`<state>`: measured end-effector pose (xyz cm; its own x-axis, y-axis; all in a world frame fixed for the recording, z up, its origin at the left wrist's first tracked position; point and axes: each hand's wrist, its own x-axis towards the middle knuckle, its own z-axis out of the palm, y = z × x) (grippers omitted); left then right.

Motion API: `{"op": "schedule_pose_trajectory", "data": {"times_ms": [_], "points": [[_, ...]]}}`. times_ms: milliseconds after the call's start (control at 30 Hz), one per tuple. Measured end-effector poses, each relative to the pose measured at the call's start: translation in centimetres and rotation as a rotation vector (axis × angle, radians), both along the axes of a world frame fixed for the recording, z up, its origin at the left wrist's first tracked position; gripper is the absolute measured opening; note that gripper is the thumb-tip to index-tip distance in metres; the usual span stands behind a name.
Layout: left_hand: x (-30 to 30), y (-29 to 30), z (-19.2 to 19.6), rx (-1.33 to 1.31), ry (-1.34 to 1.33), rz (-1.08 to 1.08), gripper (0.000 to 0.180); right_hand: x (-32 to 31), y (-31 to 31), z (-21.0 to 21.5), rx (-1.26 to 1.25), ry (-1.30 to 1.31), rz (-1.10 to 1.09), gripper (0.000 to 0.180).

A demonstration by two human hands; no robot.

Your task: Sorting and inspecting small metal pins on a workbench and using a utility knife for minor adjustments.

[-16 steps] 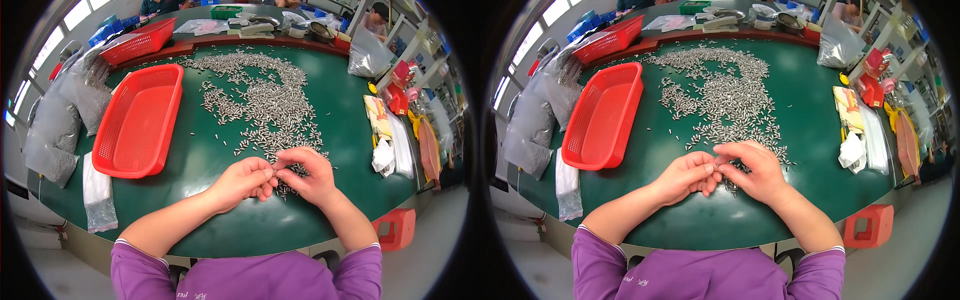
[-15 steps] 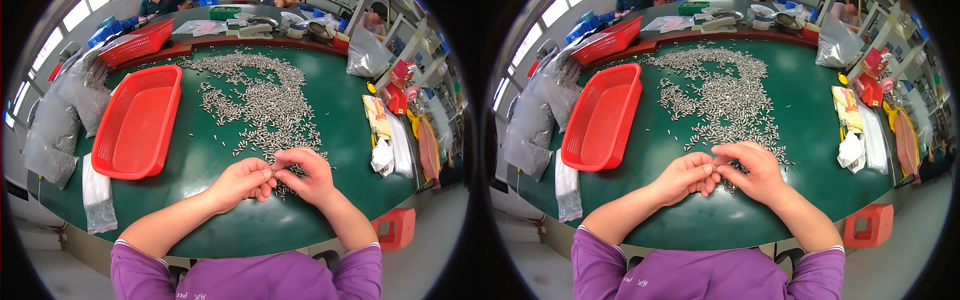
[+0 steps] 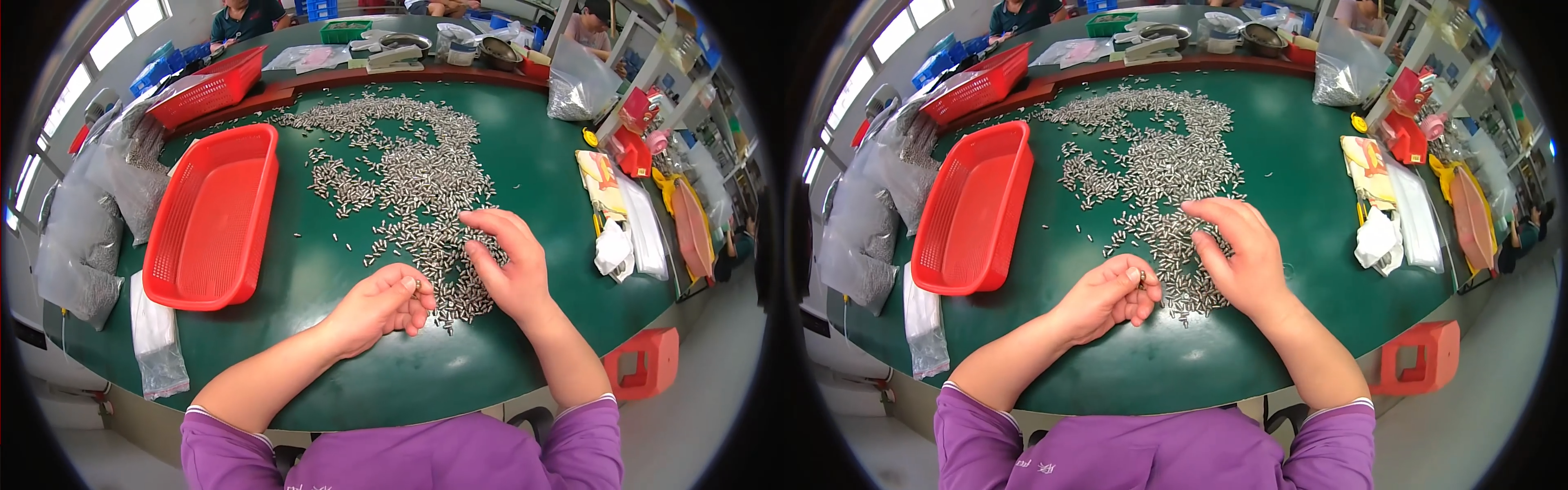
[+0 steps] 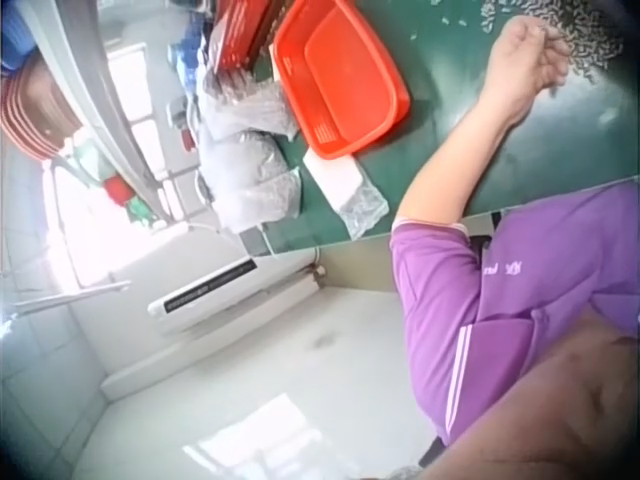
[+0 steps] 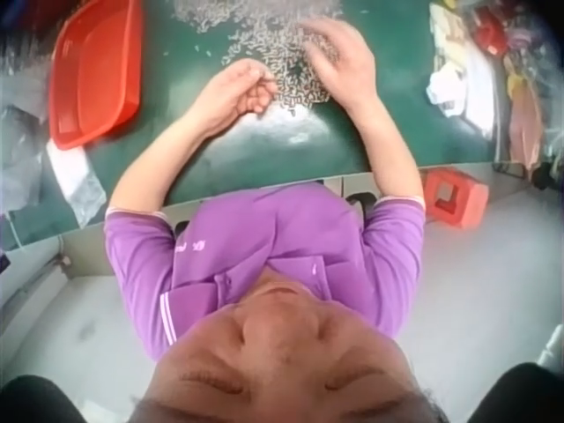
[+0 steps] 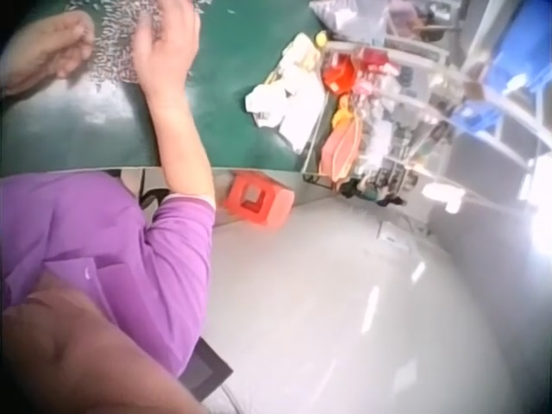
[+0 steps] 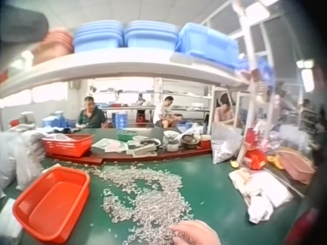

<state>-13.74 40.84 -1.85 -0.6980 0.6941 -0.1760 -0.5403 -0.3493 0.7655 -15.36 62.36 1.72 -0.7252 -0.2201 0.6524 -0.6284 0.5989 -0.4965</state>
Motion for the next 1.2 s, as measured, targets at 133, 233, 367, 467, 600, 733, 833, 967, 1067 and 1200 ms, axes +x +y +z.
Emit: {"op": "schedule_pose_trajectory", "data": {"times_ms": [133,233,367,467,600,733,833,967,1067,1200], "points": [[0.0,-0.2,0.0,0.02,-0.03,0.006,0.022,-0.3,0.5,0.0,0.118,-0.071,-0.155,0.015],[0.1,-0.2,0.0,0.025,-0.065,0.056,0.026,-0.2,0.8,-0.4,0.211,-0.158,-0.156,0.007],[0.0,0.0,-0.2,0.014,-0.072,0.082,0.025,0.1,0.7,-1.1,0.271,-0.205,-0.101,0.008],[0.0,-0.1,-0.4,0.014,-0.083,0.099,0.025,0.4,0.4,-0.8,0.316,-0.216,-0.099,0.008],[0.0,0.0,-0.4,0.009,-0.072,0.099,0.025,0.8,0.2,-1.0,0.351,-0.243,-0.105,0.008],[0.1,0.0,-0.5,0.009,-0.068,0.091,0.024,0.5,-0.3,-1.5,0.344,-0.233,-0.059,0.008],[0.0,0.0,-0.4,0.019,-0.077,0.074,0.02,0.5,-0.5,-1.1,0.247,-0.237,0.022,0.008],[0.2,0.1,-0.1,0.001,-0.051,0.022,0.014,0.8,-0.9,-0.6,-0.075,-0.466,0.261,0.008],[0.3,0.1,0.0,0.002,-0.022,-0.007,0.014,0.8,-0.9,-0.9,-0.093,-0.473,0.328,0.008],[0.3,-0.1,0.0,0.001,-0.001,-0.004,0.014,0.7,-1.1,-1.0,-0.104,-0.473,0.374,0.009]]}}
